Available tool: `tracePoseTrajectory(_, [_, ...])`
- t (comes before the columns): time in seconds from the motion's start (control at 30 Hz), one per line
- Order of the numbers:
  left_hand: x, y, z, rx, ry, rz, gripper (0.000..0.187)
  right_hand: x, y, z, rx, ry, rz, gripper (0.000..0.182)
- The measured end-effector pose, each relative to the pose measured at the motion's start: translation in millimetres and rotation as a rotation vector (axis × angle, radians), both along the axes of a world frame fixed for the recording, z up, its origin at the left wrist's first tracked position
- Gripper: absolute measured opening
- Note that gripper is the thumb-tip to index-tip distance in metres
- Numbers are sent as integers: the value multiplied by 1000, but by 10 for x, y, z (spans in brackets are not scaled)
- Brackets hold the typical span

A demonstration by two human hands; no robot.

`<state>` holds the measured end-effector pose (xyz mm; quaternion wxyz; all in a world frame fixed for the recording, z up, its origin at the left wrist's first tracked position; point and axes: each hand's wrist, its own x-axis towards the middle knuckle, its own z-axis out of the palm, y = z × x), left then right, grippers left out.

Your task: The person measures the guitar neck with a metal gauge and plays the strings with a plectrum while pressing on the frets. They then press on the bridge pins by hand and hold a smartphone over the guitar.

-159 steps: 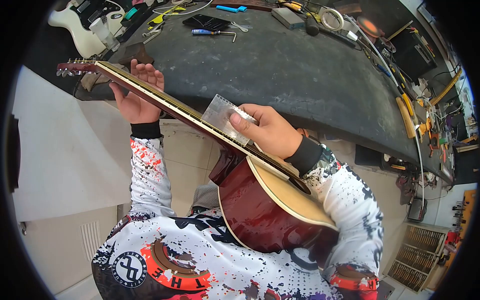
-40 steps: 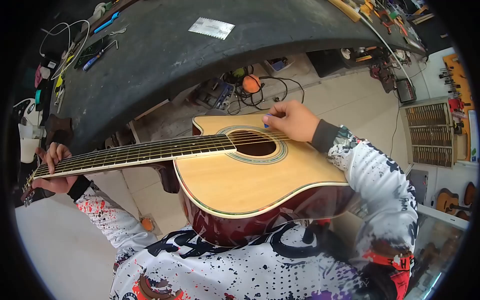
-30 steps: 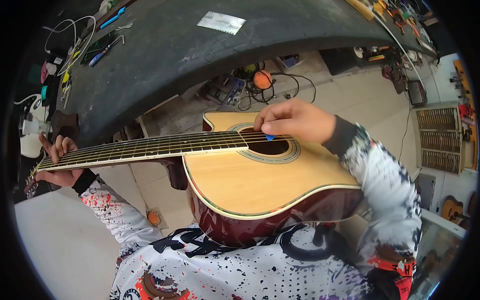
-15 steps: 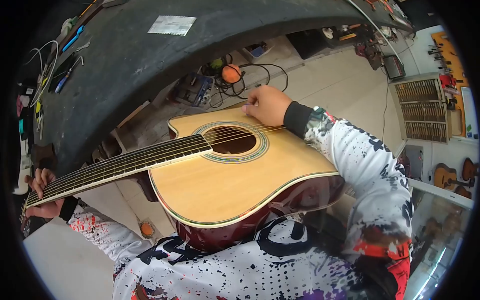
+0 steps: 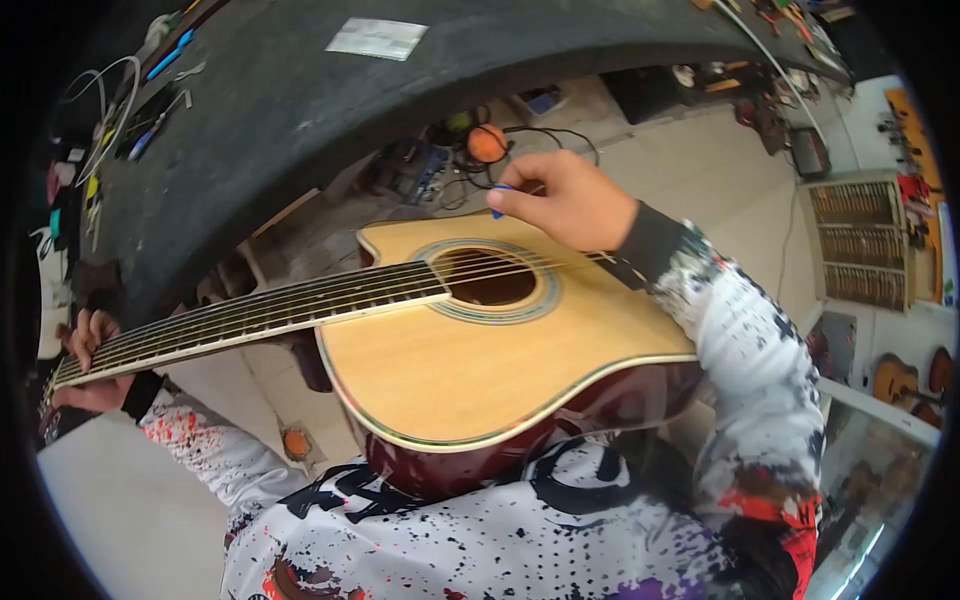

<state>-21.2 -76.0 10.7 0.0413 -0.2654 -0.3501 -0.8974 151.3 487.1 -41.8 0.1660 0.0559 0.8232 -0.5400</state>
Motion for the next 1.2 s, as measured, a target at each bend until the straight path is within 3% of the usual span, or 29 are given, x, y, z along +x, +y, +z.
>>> tracePoseTrajectory(0.1, [47,71,53,28,-34,-11,98,63,-126,163,-174,148,120,20])
tracePoseTrajectory(0.2, [99,212,87,1,-6,-52,96,107,-204,208,-130,102,240,17])
tracePoseTrajectory(0.4, [150,465,83,89,121,-194,105,117,-407,143,-242,24,179,14])
tracePoseTrajectory(0.47, [312,888,-57,75,163,-188,99,91,-474,178,-242,57,208,16])
tracePoseTrajectory(0.53, [524,1332,-427,192,63,-370,85,115,-478,174,-180,115,224,14])
tracePoseTrajectory(0.6, [660,1681,-705,112,75,-559,81,108,-491,178,-148,66,188,14])
tracePoseTrajectory(0.67, [829,1903,-868,160,32,-580,79,119,-520,124,-230,8,44,13])
tracePoseTrajectory(0.87, [779,1798,-772,243,17,-568,76,106,-493,171,-169,128,221,14])
tracePoseTrajectory(1.0, [762,1798,-795,211,48,-575,72,104,-527,180,-114,127,233,15])
tracePoseTrajectory(1.07, [738,1823,-792,169,95,-528,71,107,-558,157,-186,12,34,16])
tracePoseTrajectory(1.17, [766,1851,-768,118,87,-440,73,90,-489,113,-103,78,154,17])
tracePoseTrajectory(1.2, [740,1825,-797,149,98,-527,77,88,-500,114,-104,78,158,17])
